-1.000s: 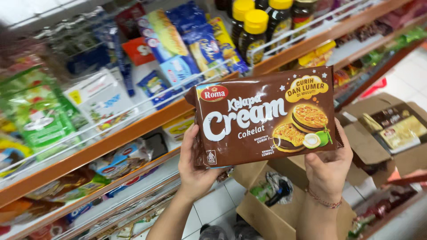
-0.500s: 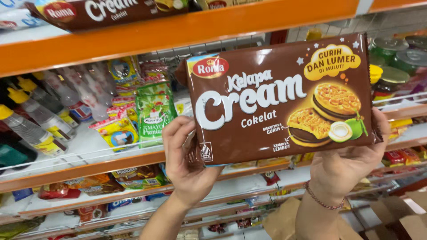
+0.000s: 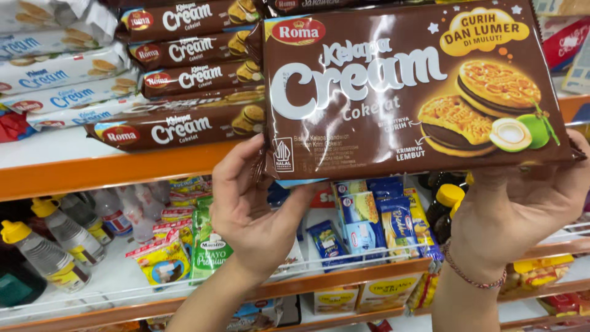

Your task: The person wipes a store shelf with a cloth, then picks up biscuit boxes from a cardboard box on the floor, scans them with a handheld scanner, and places them onto the shelf alongside other products.

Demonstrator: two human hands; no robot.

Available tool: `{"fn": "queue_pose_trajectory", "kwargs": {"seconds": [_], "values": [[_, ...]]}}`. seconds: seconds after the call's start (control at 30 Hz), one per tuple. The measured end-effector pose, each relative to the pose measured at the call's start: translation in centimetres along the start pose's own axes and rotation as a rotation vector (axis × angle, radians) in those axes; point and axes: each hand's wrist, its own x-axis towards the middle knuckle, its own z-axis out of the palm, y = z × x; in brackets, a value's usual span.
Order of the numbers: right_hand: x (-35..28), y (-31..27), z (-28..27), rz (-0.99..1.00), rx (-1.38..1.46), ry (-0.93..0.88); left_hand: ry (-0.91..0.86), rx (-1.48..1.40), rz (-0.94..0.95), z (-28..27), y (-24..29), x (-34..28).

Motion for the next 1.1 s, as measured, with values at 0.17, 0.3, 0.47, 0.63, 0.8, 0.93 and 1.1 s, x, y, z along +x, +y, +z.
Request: {"fn": "queue_pose_trajectory", "kwargs": {"seconds": [0.17,0.3,0.47,0.63,0.8,0.93,1.1], "values": [[2.8,1.5,0.9,-0.012,-0.108,-0.002,-0.043,0.142,0.056,1.4,-1.3,3.5],[4.2,3.2,0.4,-0.03,-0.217,-0.044,-0.078,0.207,0.034,1.9,-2.6,4.8],[4.6,5.5,0.0,-0.002,-0.24,-0.036,-0.102,0.291,0.053,1.8,-4.1,5.7],[4.6,7.2,0.0,0.047,-0.227,-0.021,-0.115,0.306,0.089,1.9,-5.3,6.0],[4.1,7.1,0.7,0.029,-0.195,-0.035,-0.11,0.352,0.071,1.1,-4.8,5.5],[2.9,5.8,2.7,0.052,-0.149,-0.043,-0.084,0.329,0.116,-1.7,-2.6,5.1],[1.1,4.2,6.9,0.125,-0.121,-0.154,0.055,0.289,0.136,-6.7,0.2,4.8]]}}
